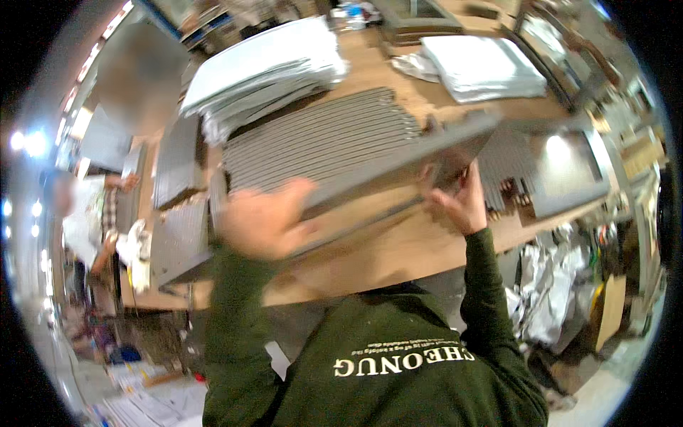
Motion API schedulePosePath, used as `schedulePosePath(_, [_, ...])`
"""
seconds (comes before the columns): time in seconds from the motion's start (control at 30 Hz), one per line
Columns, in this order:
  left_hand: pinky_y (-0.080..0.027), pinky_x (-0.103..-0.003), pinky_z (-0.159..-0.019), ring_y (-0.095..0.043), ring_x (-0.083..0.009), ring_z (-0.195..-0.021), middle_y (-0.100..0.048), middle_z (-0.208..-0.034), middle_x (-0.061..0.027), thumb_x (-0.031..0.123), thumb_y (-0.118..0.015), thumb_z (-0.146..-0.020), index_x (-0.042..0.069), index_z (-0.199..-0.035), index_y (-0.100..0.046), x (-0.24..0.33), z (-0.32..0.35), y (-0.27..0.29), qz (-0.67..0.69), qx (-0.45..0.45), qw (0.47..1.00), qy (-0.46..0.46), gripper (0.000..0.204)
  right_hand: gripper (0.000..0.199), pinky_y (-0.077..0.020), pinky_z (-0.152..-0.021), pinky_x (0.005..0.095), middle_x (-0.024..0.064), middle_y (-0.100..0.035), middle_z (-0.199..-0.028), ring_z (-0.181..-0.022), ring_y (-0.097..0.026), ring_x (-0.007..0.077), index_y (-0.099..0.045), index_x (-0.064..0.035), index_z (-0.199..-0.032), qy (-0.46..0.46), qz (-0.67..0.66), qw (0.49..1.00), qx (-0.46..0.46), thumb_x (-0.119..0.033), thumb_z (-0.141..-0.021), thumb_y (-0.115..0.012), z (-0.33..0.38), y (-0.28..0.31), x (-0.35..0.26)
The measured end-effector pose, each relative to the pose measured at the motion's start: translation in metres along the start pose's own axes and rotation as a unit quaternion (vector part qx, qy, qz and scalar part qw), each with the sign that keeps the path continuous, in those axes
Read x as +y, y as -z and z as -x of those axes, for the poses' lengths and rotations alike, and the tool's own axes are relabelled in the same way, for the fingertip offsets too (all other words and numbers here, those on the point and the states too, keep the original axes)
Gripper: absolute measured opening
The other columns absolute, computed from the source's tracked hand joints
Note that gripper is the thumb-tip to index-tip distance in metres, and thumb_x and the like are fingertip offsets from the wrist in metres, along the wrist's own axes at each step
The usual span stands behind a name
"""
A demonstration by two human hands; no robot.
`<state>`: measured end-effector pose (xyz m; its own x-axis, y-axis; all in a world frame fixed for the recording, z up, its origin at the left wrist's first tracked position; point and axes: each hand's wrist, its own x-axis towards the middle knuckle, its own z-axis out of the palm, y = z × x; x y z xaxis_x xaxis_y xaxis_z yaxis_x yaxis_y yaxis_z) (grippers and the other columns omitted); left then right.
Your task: The person assembles a furniture frame by inserting wooden slats into the grooves of a rectangular frame. They pick up the slats one at a time and press them into the slots along the sides of the frame.
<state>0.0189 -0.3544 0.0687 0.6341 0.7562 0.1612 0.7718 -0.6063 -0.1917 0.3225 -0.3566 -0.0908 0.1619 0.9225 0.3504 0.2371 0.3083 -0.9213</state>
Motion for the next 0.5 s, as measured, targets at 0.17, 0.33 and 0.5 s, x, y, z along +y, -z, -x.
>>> schedulePosePath(0.17, [-0.043, -0.038, -0.056, -0.059, -0.0282, -0.059, -0.062, -0.077, -0.0073, 0.044, -0.069, -0.064, 0.016, -0.101, -0.051, -0.015, -0.005, -0.034, 0.063, -0.023, 0.997, 0.048, 0.050, 0.089, -0.0276, -0.102, 0.0376, 0.0188, -0.028, -0.134, -0.125, -0.030, 0.0273, -0.021, -0.0003, -0.134, -0.065, 0.021, 0.997, 0.029, -0.013, -0.066, -0.076, 0.041, -0.019, 0.052])
schedulePosePath(0.33, [-0.042, -0.038, -0.058, -0.059, -0.0252, -0.060, -0.062, -0.075, -0.0063, 0.044, -0.074, -0.056, 0.015, -0.096, -0.054, -0.008, -0.008, -0.039, 0.044, 0.030, 0.992, 0.118, 0.053, 0.074, -0.0348, -0.096, 0.0353, 0.0088, -0.028, -0.136, -0.122, -0.033, 0.0253, -0.023, -0.0068, -0.135, -0.143, -0.113, 0.983, 0.002, -0.002, -0.074, -0.065, 0.040, -0.016, 0.047])
schedulePosePath(0.5, [-0.040, -0.036, -0.066, -0.058, -0.0224, -0.067, -0.060, -0.072, -0.0045, 0.041, -0.078, -0.046, 0.014, -0.084, -0.057, 0.011, -0.003, -0.041, 0.057, 0.234, 0.949, 0.201, 0.051, 0.061, -0.0418, -0.086, 0.0304, 0.0060, -0.031, -0.132, -0.110, -0.041, 0.0175, -0.028, -0.0063, -0.132, -0.143, -0.219, 0.965, -0.029, 0.002, -0.079, -0.058, 0.059, -0.006, 0.078])
